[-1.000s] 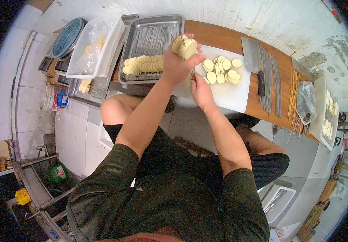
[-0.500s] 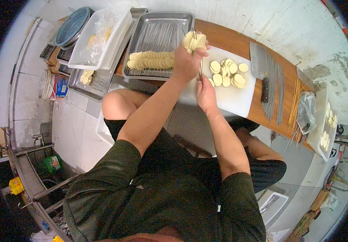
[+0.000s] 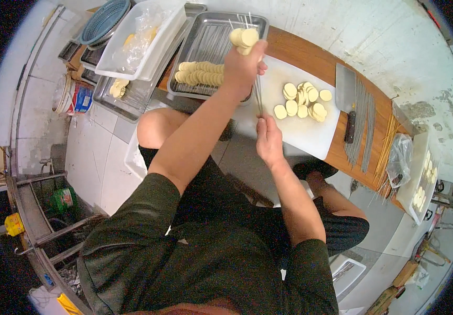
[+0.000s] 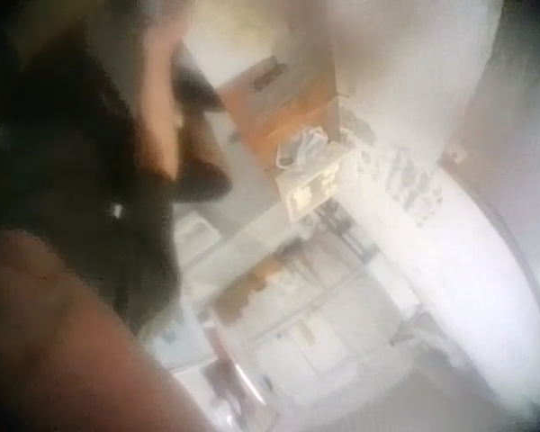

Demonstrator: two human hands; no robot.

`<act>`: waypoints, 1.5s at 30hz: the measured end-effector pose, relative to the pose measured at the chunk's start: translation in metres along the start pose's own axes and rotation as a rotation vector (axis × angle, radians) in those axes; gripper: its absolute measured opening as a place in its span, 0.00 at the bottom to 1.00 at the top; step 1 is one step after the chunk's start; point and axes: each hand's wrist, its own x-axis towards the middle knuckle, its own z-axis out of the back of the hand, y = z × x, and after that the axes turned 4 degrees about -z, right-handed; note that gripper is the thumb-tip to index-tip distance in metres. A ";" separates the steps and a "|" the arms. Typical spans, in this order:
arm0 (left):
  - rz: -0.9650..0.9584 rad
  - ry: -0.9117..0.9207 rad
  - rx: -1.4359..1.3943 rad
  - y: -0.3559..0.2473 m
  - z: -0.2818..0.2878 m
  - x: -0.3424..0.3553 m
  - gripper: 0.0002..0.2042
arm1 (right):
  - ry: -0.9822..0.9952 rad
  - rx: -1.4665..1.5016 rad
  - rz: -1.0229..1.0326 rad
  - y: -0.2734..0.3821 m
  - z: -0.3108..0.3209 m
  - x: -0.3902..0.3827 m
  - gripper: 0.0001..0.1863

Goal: The person skewers sliced potato rounds using long metal skewers, picking up several slices by hand and sliding them onto the skewers before placing the completed skewers into a metal tray.

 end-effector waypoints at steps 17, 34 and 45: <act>0.439 0.079 0.281 -0.003 0.131 0.040 0.22 | 0.188 0.681 -0.442 0.077 -0.094 0.041 0.11; 0.054 -0.459 -0.418 -0.049 0.214 0.064 0.07 | -0.134 0.330 -0.315 0.077 -0.243 0.196 0.18; 0.060 -0.403 -0.436 -0.052 0.213 0.063 0.07 | -0.005 0.140 -0.349 0.067 -0.264 0.202 0.17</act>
